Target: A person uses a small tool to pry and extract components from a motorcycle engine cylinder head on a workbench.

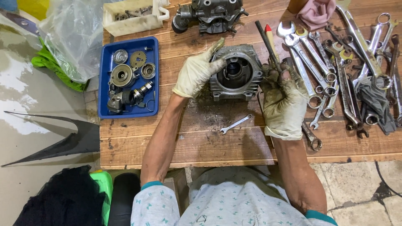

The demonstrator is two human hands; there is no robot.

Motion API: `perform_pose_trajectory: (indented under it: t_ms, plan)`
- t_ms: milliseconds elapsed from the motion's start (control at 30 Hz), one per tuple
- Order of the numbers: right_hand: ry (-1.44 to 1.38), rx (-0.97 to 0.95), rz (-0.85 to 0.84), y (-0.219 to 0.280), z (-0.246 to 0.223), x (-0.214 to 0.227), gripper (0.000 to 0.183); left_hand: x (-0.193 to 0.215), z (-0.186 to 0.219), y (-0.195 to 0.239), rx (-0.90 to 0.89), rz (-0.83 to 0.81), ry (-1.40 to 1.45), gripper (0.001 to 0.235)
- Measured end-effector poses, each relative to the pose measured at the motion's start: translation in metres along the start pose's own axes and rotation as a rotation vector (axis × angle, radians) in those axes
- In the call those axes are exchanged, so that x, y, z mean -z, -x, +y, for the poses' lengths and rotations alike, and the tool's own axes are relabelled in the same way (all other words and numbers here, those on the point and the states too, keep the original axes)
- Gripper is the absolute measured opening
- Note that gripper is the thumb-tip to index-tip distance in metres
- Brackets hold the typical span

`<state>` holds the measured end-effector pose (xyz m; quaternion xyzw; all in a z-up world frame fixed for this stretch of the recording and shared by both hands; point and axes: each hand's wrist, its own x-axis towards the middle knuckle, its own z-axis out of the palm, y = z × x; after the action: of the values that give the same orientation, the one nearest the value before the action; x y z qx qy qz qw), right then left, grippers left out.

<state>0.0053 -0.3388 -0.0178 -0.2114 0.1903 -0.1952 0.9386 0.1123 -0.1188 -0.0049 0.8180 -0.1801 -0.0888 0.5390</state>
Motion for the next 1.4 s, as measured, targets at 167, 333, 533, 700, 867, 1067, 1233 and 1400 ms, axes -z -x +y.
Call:
perform_pose_trajectory:
  t_ms: [167,333,533,700,867,1067,1233,1400]
  plan:
    - [0.003,-0.004,-0.007,0.004,-0.001,0.002,0.024,0.001,0.003,0.007,-0.054,-0.012,-0.016,0.066]
    - [0.167,0.112,-0.081,0.034,-0.012,0.005,0.021,-0.005,-0.036,0.017,-0.117,0.004,-0.243,0.066]
    - [0.886,0.610,-0.013,0.061,-0.041,0.060,0.023,0.011,-0.049,0.029,-0.303,-0.090,-0.467,0.091]
    - [1.493,0.996,-0.287,0.061,-0.076,0.061,0.017,0.022,-0.044,0.040,-0.306,-0.298,-0.318,0.115]
    - [2.020,1.043,-0.242,0.042,-0.071,0.097,0.025,0.015,-0.023,0.053,-0.243,-0.231,-0.194,0.118]
    - [2.203,0.800,-0.218,0.021,-0.047,0.133,0.043,-0.014,0.006,0.095,-0.321,0.173,-0.464,0.093]
    - [2.034,0.681,-0.703,0.017,-0.063,-0.006,0.016,-0.076,0.008,0.152,-0.145,0.772,-0.435,0.031]
    - [2.094,0.281,-0.896,-0.017,-0.019,-0.005,0.015,-0.118,-0.011,0.146,0.556,0.489,0.638,0.035]
